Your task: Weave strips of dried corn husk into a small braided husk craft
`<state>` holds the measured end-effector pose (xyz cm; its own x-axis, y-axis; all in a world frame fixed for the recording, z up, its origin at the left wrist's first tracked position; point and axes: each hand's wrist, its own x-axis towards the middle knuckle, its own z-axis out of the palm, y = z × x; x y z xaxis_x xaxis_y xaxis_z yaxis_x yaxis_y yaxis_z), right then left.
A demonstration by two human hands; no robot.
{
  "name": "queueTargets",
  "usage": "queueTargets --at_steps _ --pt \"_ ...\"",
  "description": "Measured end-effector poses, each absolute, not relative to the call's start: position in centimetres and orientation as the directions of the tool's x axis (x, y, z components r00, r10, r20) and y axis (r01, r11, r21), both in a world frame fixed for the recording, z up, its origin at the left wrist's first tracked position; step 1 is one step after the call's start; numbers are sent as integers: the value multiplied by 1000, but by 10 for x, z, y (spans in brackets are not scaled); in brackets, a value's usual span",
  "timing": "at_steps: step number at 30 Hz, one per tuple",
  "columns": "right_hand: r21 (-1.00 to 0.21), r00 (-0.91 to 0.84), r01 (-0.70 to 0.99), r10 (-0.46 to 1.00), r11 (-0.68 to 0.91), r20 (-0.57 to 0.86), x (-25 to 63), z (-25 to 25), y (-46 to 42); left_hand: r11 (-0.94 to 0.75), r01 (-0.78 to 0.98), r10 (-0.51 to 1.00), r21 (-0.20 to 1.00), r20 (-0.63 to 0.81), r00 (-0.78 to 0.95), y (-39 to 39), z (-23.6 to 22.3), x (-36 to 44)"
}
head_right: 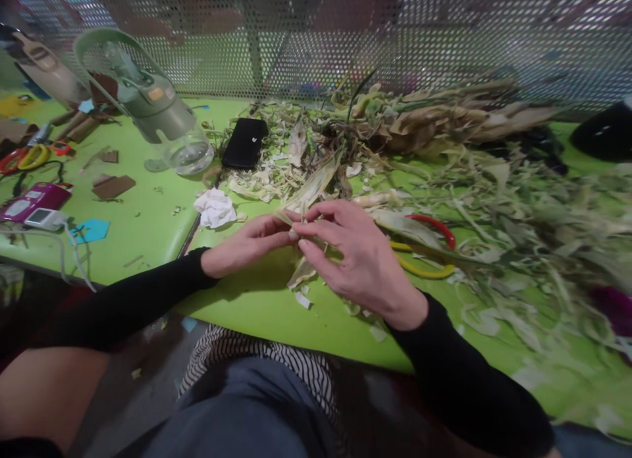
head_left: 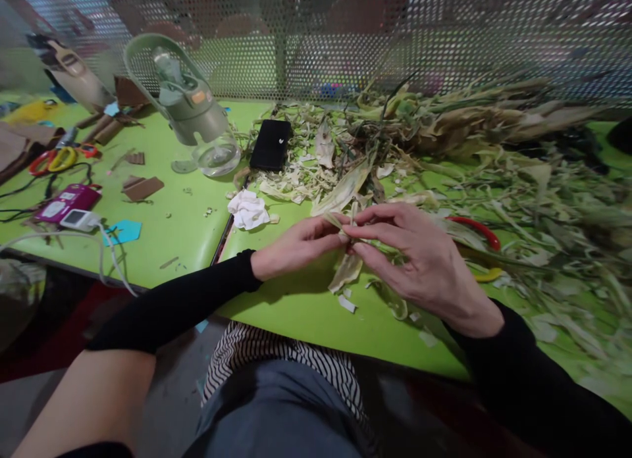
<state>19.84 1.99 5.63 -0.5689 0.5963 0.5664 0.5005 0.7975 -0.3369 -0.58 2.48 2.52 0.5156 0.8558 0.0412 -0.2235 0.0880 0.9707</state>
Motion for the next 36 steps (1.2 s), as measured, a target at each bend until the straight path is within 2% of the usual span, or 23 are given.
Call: queueTargets --at_steps 5,7,12,17,19,22,27,30,36 --pt "-559 -361 605 821 568 443 199 51 25 145 -237 858 961 -3 513 26 24 -7" --pt "-625 -350 572 847 532 400 196 48 26 138 -196 816 971 1 578 26 23 -6" --pt "-724 -232 494 876 481 424 189 46 22 67 -116 703 991 36 710 22 24 -2" --pt "-796 -193 506 943 331 270 192 49 24 142 -134 752 981 -19 659 17 26 2" --pt "-784 -210 546 954 296 214 194 50 25 153 -154 813 976 -36 581 18 25 2" --pt "-704 -325 611 926 362 193 195 53 25 114 -138 870 984 -32 493 21 26 -1" --pt "-715 -519 536 843 448 139 199 61 25 76 -95 860 993 -16 510 25 30 -8" --pt "-707 -535 544 836 452 123 208 66 28 102 -123 852 987 -23 522 28 34 -12" --pt "-641 -478 589 851 493 215 203 63 29 125 -113 861 986 -51 506 35 35 -13"
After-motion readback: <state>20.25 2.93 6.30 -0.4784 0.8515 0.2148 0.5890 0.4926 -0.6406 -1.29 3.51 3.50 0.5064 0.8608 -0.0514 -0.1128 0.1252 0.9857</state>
